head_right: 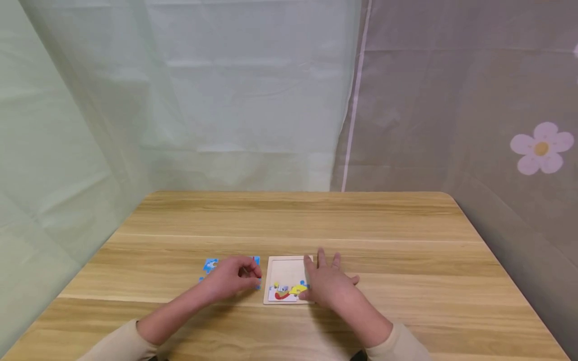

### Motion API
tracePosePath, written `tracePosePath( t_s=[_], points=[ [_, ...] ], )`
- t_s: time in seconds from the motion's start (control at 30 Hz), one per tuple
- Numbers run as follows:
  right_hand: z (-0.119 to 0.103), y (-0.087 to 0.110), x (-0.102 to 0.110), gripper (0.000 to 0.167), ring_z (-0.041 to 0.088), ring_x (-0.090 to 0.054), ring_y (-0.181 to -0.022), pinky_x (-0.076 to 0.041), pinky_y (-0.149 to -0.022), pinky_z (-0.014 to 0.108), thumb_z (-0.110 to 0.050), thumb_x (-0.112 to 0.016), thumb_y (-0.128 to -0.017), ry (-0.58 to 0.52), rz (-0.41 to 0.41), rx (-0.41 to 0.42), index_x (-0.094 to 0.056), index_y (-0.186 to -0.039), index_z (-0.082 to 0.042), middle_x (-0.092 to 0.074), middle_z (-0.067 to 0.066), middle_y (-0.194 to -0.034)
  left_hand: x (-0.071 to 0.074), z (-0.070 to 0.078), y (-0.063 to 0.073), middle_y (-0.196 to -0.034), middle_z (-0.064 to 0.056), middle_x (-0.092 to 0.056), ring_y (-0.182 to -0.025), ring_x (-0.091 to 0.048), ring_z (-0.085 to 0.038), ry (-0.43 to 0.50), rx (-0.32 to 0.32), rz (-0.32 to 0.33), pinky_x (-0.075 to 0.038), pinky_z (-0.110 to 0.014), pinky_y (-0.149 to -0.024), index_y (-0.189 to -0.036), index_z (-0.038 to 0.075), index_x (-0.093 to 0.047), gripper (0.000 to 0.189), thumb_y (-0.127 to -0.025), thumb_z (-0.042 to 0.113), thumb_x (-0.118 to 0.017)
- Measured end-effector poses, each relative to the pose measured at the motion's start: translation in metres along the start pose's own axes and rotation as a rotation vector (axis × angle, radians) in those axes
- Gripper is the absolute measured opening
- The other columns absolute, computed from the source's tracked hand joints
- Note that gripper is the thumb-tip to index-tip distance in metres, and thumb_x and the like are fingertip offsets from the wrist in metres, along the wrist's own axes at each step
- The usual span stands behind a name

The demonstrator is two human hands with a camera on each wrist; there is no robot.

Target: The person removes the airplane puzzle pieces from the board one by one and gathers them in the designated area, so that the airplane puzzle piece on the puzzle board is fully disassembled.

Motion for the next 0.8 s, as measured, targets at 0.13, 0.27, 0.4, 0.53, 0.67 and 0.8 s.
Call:
tracePosePath(
  t_s=[0.13,0.27,0.4,0.53,0.67,0.8],
  points=[
    [0.0,0.0,0.0,0.086,0.061,-0.013,-0.142,-0.026,-0.081,0.088,-0.044,-0.075,-0.088,0.007,0.003,-0.004,-0.034,-0.158,-0.013,-0.016,0.024,-0.164,-0.01,0.007,-0.004,-0.079,0.006,-0.06,-0.072,-0.053,-0.013,-0.011,-0.005,-0.03,-0.044,-0.024,-0.064,-0.089,0.01,-0.069,0.013,-0.084,0.01,-0.081],
    [0.001,0.0,0.0,0.086,0.061,-0.014,-0.142,-0.027,-0.081,0.088,-0.045,-0.075,-0.088,0.016,0.005,-0.004,-0.035,-0.158,-0.014,-0.017,0.024,-0.164,-0.018,0.012,-0.007,-0.08,0.008,-0.06,-0.073,-0.054,-0.011,-0.059,-0.023,-0.051,-0.045,-0.025,-0.066,-0.092,0.01,-0.071,0.016,-0.082,0.013,-0.083],
    [0.001,0.0,0.0,0.087,0.061,-0.014,-0.142,-0.026,-0.08,0.088,-0.045,-0.075,-0.088,0.013,0.004,-0.001,-0.035,-0.158,-0.014,-0.017,0.024,-0.164,-0.026,0.017,-0.01,-0.081,0.006,-0.061,-0.075,-0.054,-0.01,-0.078,-0.043,-0.072,-0.047,-0.026,-0.068,-0.093,0.009,-0.073,0.02,-0.079,0.014,-0.086],
    [0.001,0.0,0.0,0.087,0.061,-0.014,-0.142,-0.027,-0.08,0.088,-0.045,-0.075,-0.088,0.011,0.002,0.0,-0.035,-0.158,-0.013,-0.017,0.024,-0.164,-0.031,0.021,-0.011,-0.08,0.005,-0.062,-0.076,-0.053,-0.01,-0.084,-0.064,-0.082,-0.047,-0.027,-0.07,-0.089,0.01,-0.073,0.023,-0.075,0.015,-0.089],
    [0.001,0.0,0.0,0.087,0.061,-0.015,-0.142,-0.027,-0.08,0.088,-0.045,-0.076,-0.088,0.011,0.001,-0.002,-0.035,-0.158,-0.014,-0.017,0.024,-0.164,-0.034,0.024,-0.012,-0.08,0.005,-0.06,-0.077,-0.053,-0.011,-0.101,-0.073,-0.087,-0.047,-0.026,-0.071,-0.086,0.011,-0.071,0.024,-0.073,0.015,-0.091],
    [0.001,-0.001,0.0,0.086,0.062,-0.015,-0.141,-0.027,-0.079,0.088,-0.045,-0.076,-0.088,0.017,0.003,0.002,-0.035,-0.157,-0.013,-0.017,0.025,-0.164,-0.036,0.026,-0.012,-0.081,0.004,-0.059,-0.078,-0.054,-0.013,-0.103,-0.08,-0.089,-0.046,-0.026,-0.071,-0.085,0.01,-0.07,0.024,-0.073,0.013,-0.091]
  ],
)
Point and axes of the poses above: each hand's wrist, its own y-axis away from the middle knuckle, its own x-axis out of the back of the hand, z = x × y, the point moved 7 cm from there along -y, towards the middle knuckle
